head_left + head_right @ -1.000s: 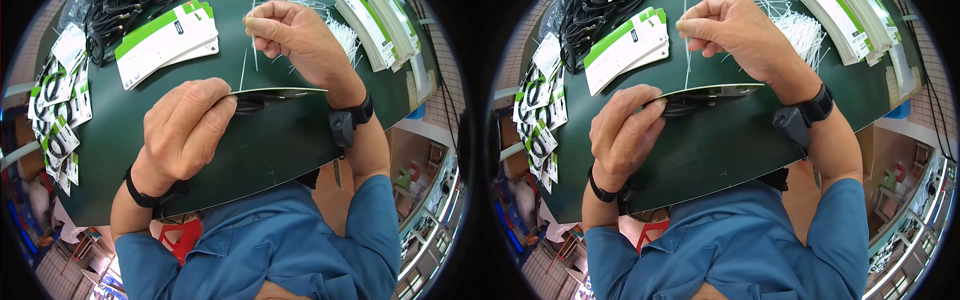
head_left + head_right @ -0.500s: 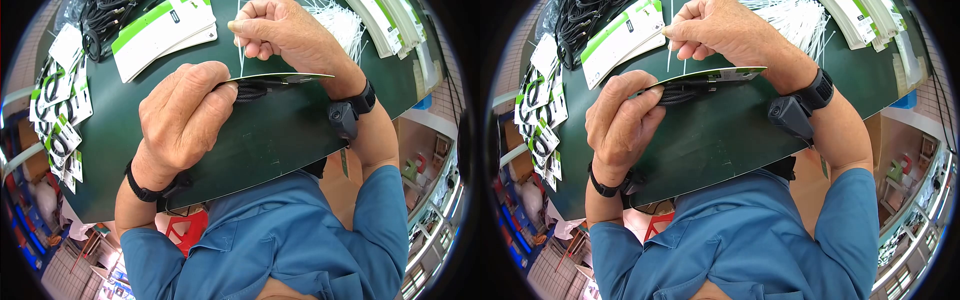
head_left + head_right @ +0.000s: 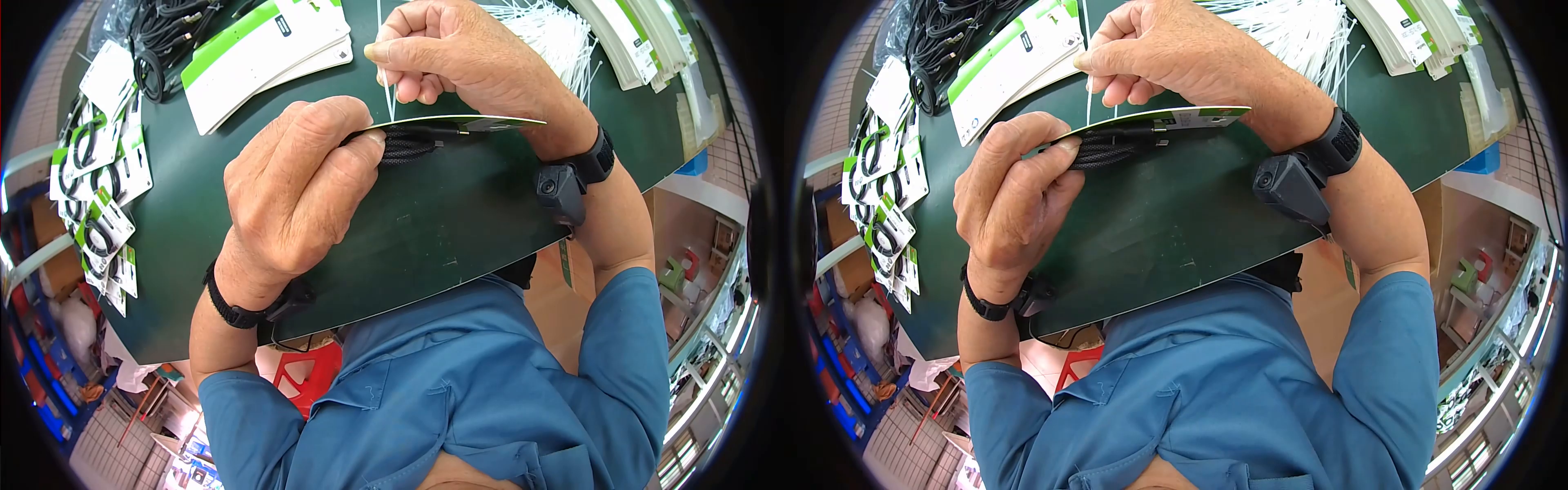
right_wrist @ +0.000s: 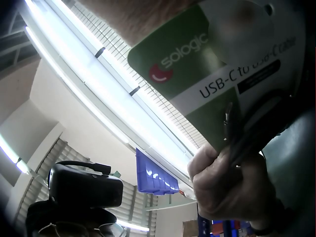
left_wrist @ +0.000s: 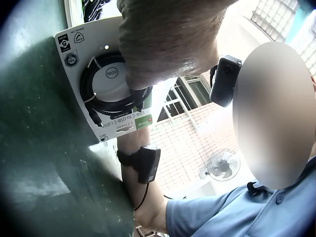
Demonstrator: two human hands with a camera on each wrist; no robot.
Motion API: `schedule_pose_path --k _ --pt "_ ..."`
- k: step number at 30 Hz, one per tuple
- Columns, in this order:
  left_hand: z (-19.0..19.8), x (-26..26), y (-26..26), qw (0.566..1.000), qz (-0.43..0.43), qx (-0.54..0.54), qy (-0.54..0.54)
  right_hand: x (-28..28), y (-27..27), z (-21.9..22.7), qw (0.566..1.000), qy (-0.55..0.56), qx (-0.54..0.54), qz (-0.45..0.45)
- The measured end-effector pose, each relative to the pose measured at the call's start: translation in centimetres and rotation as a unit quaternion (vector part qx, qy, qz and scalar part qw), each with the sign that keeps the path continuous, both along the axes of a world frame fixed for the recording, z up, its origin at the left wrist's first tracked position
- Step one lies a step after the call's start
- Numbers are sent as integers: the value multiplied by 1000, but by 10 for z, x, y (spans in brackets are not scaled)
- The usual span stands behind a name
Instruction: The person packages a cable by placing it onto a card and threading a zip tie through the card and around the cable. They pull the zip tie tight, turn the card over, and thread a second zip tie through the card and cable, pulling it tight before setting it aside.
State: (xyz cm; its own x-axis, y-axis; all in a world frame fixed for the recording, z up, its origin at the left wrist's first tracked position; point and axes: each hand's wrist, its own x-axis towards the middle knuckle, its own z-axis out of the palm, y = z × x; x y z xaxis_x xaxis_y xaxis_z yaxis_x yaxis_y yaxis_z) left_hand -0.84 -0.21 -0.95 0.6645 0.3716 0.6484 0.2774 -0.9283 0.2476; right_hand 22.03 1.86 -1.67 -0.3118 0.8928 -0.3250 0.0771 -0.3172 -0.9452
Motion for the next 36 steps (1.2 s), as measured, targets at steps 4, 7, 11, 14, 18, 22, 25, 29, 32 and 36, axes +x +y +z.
schedule_pose_path --k 4,7,11,14,18,22,25,29,32,36 --pt "0 0 0 1000 1 -3 1 -1 1 2 1000 -5 -12 20" --pt "-1 -1 0 1000 2 0 0 0 0 6 999 7 -16 50" --pt "0 2 0 1000 6 5 -7 4 -1 9 992 53 -1 117" --pt "3 3 0 1000 7 5 -5 10 8 -10 982 108 18 156" --pt "4 4 3 1000 8 21 3 11 5 -4 983 154 -17 97" --pt "6 5 6 1000 -3 24 4 15 3 0 972 197 -37 126" --pt "7 5 7 999 -17 31 18 14 6 3 975 70 39 206" --pt "4 6 9 999 -16 44 17 9 0 10 985 133 -57 96" --pt "5 7 9 999 -12 50 10 10 2 3 986 136 -72 70" --pt "3 6 10 999 -23 33 5 15 2 20 980 68 -28 186"
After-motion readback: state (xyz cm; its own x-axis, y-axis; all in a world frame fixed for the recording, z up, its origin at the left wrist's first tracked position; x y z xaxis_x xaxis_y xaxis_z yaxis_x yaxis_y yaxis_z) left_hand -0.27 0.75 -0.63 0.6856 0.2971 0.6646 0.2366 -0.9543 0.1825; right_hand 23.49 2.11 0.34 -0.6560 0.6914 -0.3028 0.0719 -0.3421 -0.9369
